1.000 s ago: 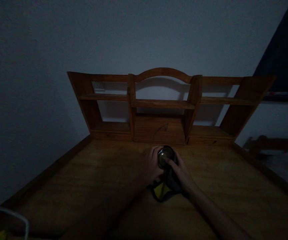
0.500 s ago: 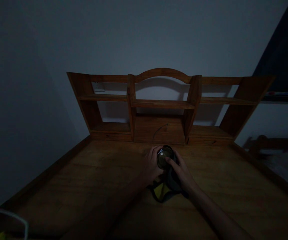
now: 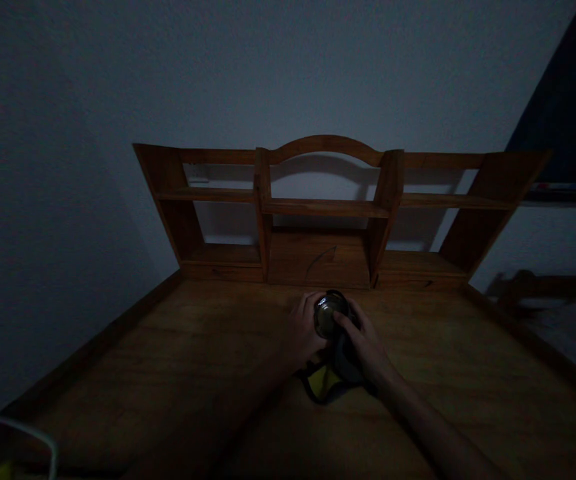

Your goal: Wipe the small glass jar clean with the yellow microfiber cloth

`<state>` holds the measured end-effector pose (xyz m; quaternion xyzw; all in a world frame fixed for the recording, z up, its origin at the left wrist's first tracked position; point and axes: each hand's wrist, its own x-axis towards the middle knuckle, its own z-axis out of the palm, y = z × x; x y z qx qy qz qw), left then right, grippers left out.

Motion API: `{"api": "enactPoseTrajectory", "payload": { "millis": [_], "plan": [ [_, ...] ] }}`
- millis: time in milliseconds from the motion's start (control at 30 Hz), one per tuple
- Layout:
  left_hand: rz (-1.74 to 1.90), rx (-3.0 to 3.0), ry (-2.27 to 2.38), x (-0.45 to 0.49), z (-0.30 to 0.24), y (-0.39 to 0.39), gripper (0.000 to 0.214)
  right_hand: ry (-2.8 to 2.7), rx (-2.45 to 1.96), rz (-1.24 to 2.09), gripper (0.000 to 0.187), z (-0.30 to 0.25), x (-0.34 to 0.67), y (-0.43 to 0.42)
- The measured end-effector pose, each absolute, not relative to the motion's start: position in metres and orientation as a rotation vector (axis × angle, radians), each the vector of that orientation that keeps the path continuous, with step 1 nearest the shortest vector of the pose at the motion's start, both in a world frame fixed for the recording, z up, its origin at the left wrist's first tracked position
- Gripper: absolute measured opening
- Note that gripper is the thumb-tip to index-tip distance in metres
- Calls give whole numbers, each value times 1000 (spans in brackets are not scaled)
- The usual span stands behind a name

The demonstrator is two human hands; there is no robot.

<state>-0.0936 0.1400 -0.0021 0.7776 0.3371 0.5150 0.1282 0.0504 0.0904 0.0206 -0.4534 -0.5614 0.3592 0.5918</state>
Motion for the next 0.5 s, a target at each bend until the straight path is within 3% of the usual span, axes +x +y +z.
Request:
{"api": "enactPoseTrajectory", "payload": {
  "millis": [233,500],
  "plan": [
    [1498,2229,994,-94,0,138,68,-1237,-1018,842,36,17,52,91],
    [1565,2132,1023,-93,-2,141,47,-1867,-1022,301,56,39,46,73]
  ]
}}
